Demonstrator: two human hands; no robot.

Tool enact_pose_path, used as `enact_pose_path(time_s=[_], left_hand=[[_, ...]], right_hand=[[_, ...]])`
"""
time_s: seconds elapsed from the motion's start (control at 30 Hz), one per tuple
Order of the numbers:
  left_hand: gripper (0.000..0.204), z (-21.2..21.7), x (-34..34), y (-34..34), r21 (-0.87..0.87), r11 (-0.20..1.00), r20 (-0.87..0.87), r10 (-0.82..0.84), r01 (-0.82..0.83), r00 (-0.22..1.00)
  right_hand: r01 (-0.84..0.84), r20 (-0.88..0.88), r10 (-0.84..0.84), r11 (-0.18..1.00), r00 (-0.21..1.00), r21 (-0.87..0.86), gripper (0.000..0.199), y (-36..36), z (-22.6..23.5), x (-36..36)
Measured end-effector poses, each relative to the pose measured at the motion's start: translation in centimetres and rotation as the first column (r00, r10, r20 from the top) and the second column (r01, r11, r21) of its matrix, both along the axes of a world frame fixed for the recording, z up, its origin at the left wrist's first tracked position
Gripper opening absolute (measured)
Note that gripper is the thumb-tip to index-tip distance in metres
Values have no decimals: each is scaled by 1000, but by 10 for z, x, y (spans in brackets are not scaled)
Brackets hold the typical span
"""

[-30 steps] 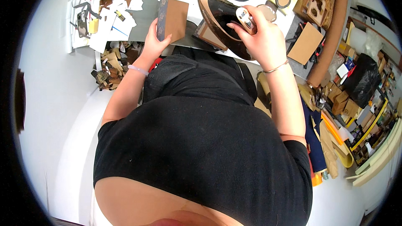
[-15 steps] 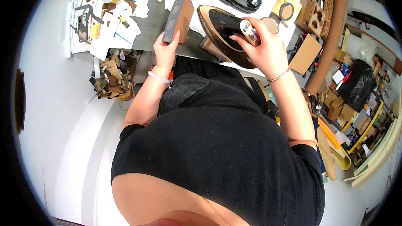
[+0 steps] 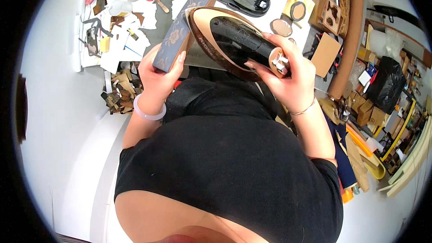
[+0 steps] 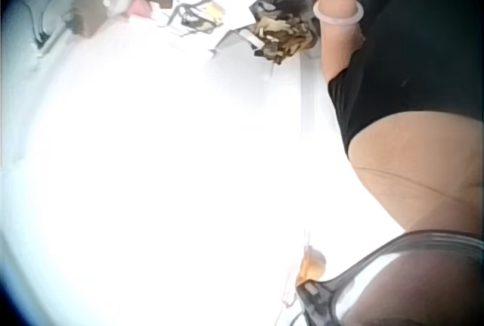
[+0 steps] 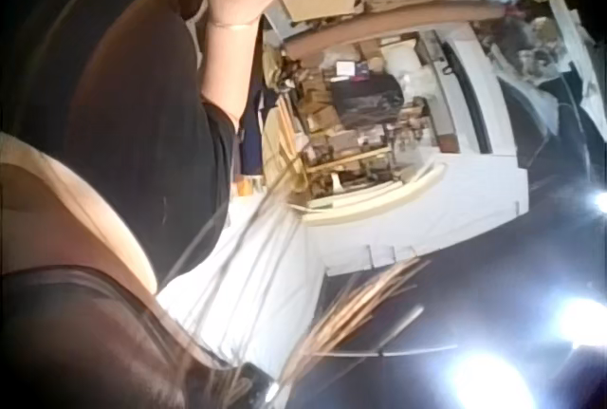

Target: The person assembles a small rectangular box by clamping patterned fabric strips to a cardboard base, then uses a hot iron to press and smooth the fabric edges. The person repeatedly irons different sides of the box and inspects the finished edges.

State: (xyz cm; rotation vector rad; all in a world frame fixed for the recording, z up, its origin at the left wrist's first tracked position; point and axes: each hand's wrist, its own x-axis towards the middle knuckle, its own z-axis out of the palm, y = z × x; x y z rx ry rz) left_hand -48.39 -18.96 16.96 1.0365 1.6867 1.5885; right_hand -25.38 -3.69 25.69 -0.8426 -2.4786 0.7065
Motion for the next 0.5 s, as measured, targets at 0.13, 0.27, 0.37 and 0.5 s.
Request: enact_pose_path(time_s=[0.13,0.27,0.37,0.5], left_hand=[[19,21,-3,-2,-25,992,-57,-127,126,990],[28,31,-8,-5,-33,968,-225,-251,250,942],[35,35,-13,-4,-32,952,-348,-295,303,890],[38,34,-23,0,-69,928,-418,-359,365,834]], right_hand=[[23,-43,-25,999,999,-47,63,-4,12,8],[75,13,-74,989,997,-129,64,-11,21,17],[78,-22,-83,984,996,-160,64,-10,20,15],[74,-12,-78,979,997,-190,62,-3,15,6]])
